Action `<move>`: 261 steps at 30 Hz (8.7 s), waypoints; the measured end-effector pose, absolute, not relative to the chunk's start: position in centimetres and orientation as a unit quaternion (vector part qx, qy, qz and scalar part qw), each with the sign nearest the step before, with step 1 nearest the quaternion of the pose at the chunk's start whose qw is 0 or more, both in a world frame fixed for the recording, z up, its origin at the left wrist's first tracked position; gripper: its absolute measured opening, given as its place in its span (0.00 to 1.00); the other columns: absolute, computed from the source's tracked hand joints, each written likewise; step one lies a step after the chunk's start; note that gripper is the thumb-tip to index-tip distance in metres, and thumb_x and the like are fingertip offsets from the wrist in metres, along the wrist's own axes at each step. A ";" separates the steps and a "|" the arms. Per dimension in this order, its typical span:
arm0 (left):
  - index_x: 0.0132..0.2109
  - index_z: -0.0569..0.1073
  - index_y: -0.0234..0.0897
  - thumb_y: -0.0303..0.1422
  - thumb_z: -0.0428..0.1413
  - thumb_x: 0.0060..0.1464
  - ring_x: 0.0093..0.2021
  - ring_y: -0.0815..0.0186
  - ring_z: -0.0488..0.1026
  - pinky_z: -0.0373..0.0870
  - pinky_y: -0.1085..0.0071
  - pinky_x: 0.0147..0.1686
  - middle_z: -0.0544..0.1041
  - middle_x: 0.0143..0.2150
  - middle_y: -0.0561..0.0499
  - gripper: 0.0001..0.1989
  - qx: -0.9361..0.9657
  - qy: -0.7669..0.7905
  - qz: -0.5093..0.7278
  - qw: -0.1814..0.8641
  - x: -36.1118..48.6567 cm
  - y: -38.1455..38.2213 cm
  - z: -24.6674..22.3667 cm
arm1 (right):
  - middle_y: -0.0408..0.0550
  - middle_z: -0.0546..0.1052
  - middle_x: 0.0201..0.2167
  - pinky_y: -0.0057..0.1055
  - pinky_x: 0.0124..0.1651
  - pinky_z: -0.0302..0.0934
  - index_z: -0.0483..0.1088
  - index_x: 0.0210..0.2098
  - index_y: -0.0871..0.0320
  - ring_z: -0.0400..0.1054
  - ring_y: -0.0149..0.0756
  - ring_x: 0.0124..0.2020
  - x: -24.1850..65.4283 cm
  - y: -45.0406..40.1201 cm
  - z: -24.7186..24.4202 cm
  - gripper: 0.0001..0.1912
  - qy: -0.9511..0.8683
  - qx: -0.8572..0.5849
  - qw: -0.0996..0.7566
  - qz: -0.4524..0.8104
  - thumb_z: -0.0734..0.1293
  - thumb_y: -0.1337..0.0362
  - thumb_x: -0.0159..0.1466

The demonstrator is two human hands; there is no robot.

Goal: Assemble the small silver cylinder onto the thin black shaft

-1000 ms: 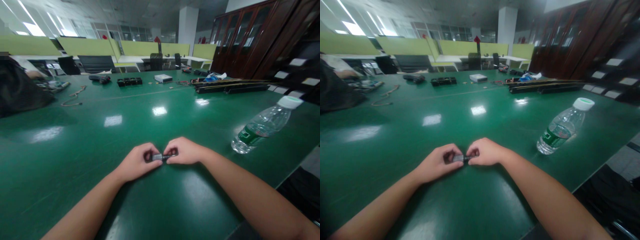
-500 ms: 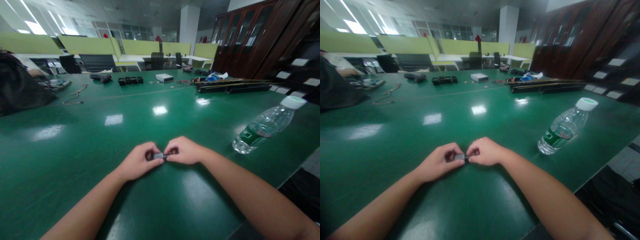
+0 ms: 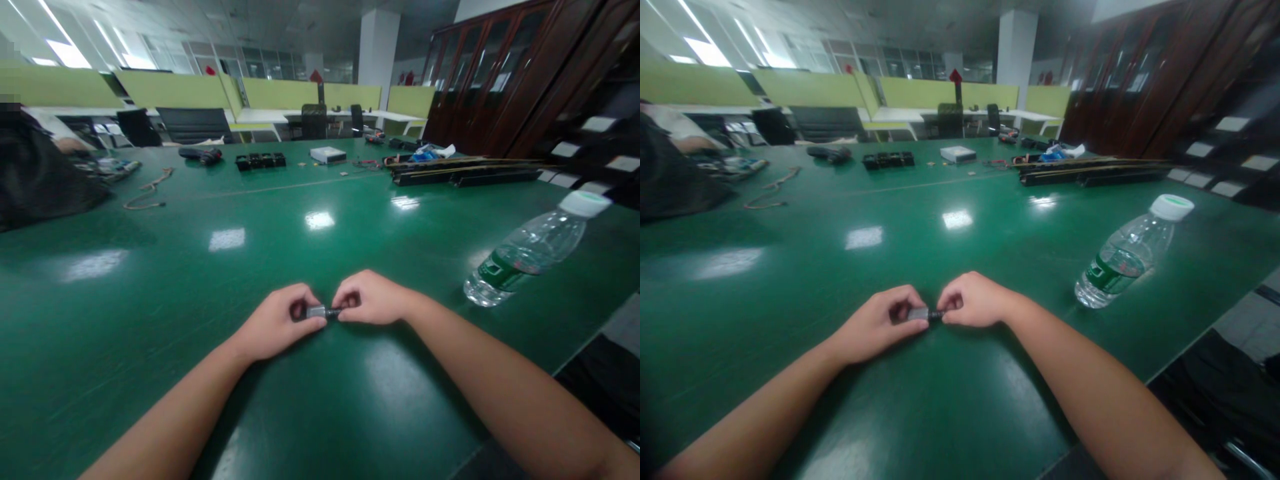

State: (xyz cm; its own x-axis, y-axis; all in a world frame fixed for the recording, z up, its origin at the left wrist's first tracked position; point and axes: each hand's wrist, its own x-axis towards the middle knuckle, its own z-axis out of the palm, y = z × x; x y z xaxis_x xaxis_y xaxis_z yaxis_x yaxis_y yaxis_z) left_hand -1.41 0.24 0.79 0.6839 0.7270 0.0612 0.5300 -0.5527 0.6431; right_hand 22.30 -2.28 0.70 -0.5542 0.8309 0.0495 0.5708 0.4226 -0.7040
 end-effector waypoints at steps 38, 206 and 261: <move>0.36 0.75 0.37 0.45 0.60 0.52 0.28 0.67 0.67 0.61 0.73 0.28 0.71 0.27 0.54 0.15 0.864 0.374 0.162 0.295 -1.2 0.2 1.0 | 0.44 0.78 0.29 0.25 0.32 0.60 0.79 0.40 0.61 0.68 0.29 0.29 25.2 -1.3 1.3 0.12 -0.792 -0.451 0.154 0.382 0.74 0.64 0.56; 0.41 0.75 0.37 0.41 0.61 0.52 0.30 0.66 0.66 0.61 0.72 0.30 0.71 0.31 0.54 0.14 0.873 0.359 0.153 0.292 -1.2 0.2 0.9 | 0.44 0.77 0.29 0.24 0.34 0.59 0.79 0.38 0.60 0.68 0.28 0.30 21.9 -2.3 0.7 0.09 -0.831 -0.428 0.193 0.300 0.72 0.67 0.57; 0.41 0.74 0.37 0.41 0.61 0.52 0.30 0.66 0.66 0.62 0.73 0.29 0.71 0.31 0.53 0.14 0.879 0.356 0.170 0.268 -1.4 0.3 0.5 | 0.46 0.78 0.33 0.26 0.36 0.60 0.80 0.36 0.60 0.69 0.29 0.32 23.1 -1.7 0.7 0.08 -0.827 -0.438 0.181 0.302 0.74 0.64 0.57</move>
State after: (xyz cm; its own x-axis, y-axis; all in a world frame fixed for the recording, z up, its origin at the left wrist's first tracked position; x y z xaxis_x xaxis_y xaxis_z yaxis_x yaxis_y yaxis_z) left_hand -1.40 0.25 0.45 0.6895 0.7162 0.1079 0.5341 -0.6033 0.5922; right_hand 23.12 -1.68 0.70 -0.5505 0.8341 0.0340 0.6155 0.4331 -0.6584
